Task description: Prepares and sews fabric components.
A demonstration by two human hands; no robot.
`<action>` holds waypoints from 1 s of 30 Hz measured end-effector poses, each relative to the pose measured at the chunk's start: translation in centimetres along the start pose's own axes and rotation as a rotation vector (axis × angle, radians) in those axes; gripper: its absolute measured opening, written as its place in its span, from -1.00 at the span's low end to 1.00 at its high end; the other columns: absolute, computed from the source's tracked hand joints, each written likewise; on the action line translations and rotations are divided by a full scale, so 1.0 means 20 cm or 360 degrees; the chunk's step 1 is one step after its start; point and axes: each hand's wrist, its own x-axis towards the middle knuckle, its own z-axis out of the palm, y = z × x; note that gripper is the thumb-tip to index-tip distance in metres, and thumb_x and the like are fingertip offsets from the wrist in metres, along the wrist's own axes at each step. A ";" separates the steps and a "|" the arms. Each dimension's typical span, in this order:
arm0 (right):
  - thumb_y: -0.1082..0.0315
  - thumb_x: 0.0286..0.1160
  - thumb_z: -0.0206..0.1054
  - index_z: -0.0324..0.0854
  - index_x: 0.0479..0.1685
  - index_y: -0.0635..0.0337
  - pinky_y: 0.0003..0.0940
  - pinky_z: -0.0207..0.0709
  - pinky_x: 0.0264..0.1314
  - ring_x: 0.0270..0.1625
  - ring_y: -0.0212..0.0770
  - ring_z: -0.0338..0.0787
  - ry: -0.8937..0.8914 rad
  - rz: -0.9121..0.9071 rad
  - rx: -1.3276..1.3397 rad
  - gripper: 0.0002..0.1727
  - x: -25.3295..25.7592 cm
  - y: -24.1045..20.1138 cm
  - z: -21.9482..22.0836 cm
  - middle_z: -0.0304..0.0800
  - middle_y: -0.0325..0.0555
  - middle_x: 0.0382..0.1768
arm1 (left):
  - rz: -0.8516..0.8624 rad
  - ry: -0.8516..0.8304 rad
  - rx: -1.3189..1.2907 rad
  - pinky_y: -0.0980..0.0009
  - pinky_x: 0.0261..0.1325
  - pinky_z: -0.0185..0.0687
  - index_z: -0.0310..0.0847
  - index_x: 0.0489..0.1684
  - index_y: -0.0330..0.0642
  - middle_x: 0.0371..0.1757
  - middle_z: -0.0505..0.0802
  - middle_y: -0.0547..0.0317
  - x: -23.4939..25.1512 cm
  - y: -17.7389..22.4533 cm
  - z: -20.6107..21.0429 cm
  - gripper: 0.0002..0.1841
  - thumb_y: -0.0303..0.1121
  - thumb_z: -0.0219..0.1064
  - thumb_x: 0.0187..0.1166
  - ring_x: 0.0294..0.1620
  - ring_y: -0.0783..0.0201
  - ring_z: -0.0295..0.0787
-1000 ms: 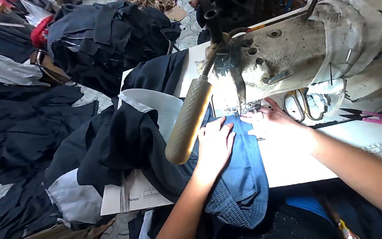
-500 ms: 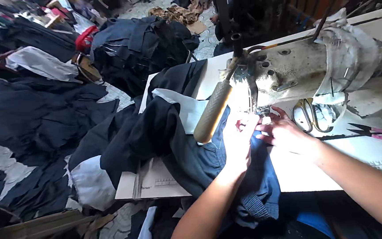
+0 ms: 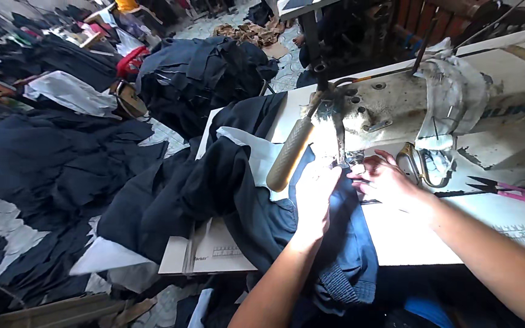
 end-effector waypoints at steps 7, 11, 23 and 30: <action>0.30 0.53 0.38 0.88 0.01 0.23 0.36 0.07 0.68 0.26 0.14 0.79 0.0032 0.0055 0.0074 -0.74 0.00 0.00 -0.01 0.89 0.09 0.05 | -0.0038 0.0114 0.0098 0.63 -0.16 0.65 0.63 0.06 -0.32 -0.42 0.76 0.41 -0.03 0.00 0.01 -0.77 -0.63 0.33 0.48 -0.36 0.58 0.69; 0.30 0.53 0.36 0.87 0.00 0.25 0.36 0.08 0.67 0.29 0.16 0.79 -0.0001 0.0049 0.0073 -0.74 0.00 0.00 -0.02 0.90 0.11 0.06 | 0.0026 0.0043 0.0148 0.64 -0.20 0.62 0.67 -0.16 -0.22 -0.47 0.75 0.46 -0.01 0.00 0.04 -0.86 -0.63 0.34 0.45 -0.42 0.62 0.66; 0.31 0.50 0.38 0.89 -0.02 0.22 0.37 0.17 0.60 0.19 0.13 0.82 0.0027 -0.0068 0.0059 -0.75 -0.01 0.02 0.01 0.91 0.07 0.01 | 0.0680 -0.0575 0.1237 0.59 0.09 0.69 0.85 -0.25 -0.33 -0.23 0.90 0.10 0.09 0.00 -0.25 -0.85 -0.45 0.36 0.54 -0.13 0.51 0.81; 0.01 0.79 0.12 0.50 0.65 0.06 0.38 -0.39 0.79 0.81 0.00 0.27 -0.0658 0.0223 -0.0153 -0.44 0.03 -0.04 0.02 0.54 -0.09 0.64 | 0.0622 -0.0813 0.1734 0.10 0.32 0.69 0.78 0.07 -0.36 0.09 0.88 -0.15 0.08 -0.12 -0.30 -0.70 -0.31 0.25 0.66 0.19 -0.02 0.84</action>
